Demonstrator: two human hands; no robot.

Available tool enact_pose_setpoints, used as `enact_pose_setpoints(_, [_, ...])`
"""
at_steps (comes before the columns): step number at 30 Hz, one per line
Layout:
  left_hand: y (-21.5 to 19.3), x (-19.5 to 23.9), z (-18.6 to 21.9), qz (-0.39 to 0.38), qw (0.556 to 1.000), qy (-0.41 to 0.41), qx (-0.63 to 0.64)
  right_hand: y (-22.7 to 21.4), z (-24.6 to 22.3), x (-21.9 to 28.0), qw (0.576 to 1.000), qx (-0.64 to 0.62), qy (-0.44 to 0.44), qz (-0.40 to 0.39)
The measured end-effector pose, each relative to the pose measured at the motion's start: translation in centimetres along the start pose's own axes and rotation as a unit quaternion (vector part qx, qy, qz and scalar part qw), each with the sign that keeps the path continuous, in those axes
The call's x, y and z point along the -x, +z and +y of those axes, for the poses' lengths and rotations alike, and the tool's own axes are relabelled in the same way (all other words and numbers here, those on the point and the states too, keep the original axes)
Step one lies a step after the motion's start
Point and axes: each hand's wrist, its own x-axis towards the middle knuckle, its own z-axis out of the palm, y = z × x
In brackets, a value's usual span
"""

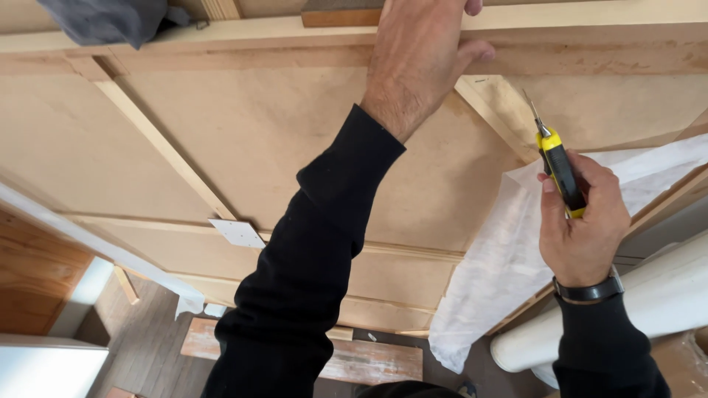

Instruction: Assembling and cleaning a wooden art frame by cutting protective materials, sanding edges, and wiping surfaces.

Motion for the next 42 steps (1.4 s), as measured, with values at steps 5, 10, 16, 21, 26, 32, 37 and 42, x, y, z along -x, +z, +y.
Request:
enact_pose_setpoints(5, [0.8, 0.6, 1.2, -0.004, 0.998, -0.026, -0.049, -0.1, 0.2, -0.5, 1.0, -0.006, 0.0, 0.021])
enact_pose_setpoints(10, [0.8, 2.2, 1.6, -0.023, 0.989, -0.032, -0.145, 0.8, -0.7, -1.3, 0.999, -0.03, -0.007, 0.018])
enact_pose_setpoints(16, [-0.5, 2.9, -0.3, -0.035, 0.997, -0.008, -0.068, 1.7, -0.7, -3.0, 0.994, 0.073, -0.087, 0.006])
enact_pose_setpoints(21, [-1.6, 2.4, -1.2, -0.012, 0.998, -0.011, 0.068, 1.9, -1.0, -4.2, 0.986, 0.105, -0.126, -0.004])
enact_pose_setpoints(26, [-0.2, 3.1, -2.8, 0.004, 0.993, -0.03, 0.116, 1.8, -0.7, -4.2, 0.987, 0.102, -0.12, -0.007])
enact_pose_setpoints(32, [-0.1, 3.1, -3.0, 0.0, 0.993, -0.034, 0.117, 1.7, -0.8, -4.4, 0.987, 0.111, -0.12, -0.006])
enact_pose_setpoints(37, [0.0, 3.3, -3.0, -0.007, 0.991, -0.041, 0.128, 1.5, -0.6, -4.4, 0.988, 0.103, -0.115, -0.014])
enact_pose_setpoints(42, [0.3, 3.3, -3.1, -0.008, 0.994, -0.045, 0.102, 1.3, -0.4, -4.3, 0.986, 0.113, -0.119, -0.023])
